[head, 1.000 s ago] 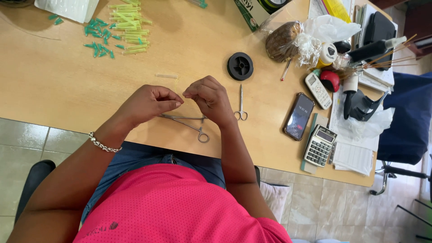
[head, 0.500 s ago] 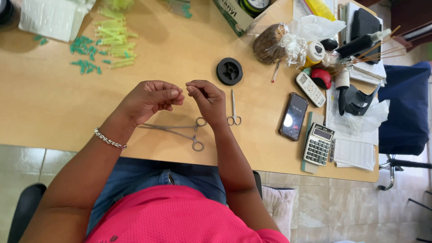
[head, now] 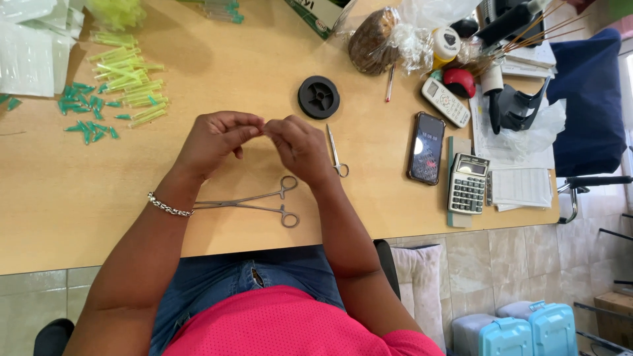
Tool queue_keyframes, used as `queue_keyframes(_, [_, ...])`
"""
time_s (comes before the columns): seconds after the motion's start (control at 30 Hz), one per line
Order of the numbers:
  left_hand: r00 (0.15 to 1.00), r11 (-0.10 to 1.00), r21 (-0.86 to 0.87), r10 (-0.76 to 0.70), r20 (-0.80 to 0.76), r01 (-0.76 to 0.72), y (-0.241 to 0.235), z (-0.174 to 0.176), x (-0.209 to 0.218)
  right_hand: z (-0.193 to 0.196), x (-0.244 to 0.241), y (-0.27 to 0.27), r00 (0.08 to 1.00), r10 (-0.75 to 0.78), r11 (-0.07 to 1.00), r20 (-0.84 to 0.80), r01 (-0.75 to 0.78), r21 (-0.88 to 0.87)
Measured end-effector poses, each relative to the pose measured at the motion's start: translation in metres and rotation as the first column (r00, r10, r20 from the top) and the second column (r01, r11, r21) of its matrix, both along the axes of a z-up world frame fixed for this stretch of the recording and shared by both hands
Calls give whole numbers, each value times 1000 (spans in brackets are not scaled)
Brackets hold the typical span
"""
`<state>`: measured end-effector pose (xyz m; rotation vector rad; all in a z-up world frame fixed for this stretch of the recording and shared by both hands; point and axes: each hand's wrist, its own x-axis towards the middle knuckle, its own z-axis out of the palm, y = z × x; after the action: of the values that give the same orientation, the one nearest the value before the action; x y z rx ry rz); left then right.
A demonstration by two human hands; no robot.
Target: The person sits at a wooden table and uses a pair of hemostats to cut a piece of fishing line. They then thread the line through a small plastic tube and tie a knot. The person repeats this process, handling a spool of line and additional plastic tubes.
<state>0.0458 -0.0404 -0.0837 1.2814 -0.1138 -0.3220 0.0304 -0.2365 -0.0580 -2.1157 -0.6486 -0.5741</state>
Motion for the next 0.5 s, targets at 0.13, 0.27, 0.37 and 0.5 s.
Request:
queue_keyframes(0.13, [991,992,-67,-115,-71,111,-2,4,-6,-4,4,-4,999,-36,992,-17,37,116])
queue_keyframes(0.27, [964,917,-389,-174,-202,84,-2,-12,-6,-5,2,-2,997,-59,994,-43,63,94])
queue_keyframes(0.37, [973,886,-462,-68,-220,-42,2,-8,0,8,-5,8,1000,16,1000,-14,-16,-11])
queue_keyframes(0.5, [998,991,-117,62,8,-60,0,-7,1,9,-5,3,995,69,996,69,-65,-55])
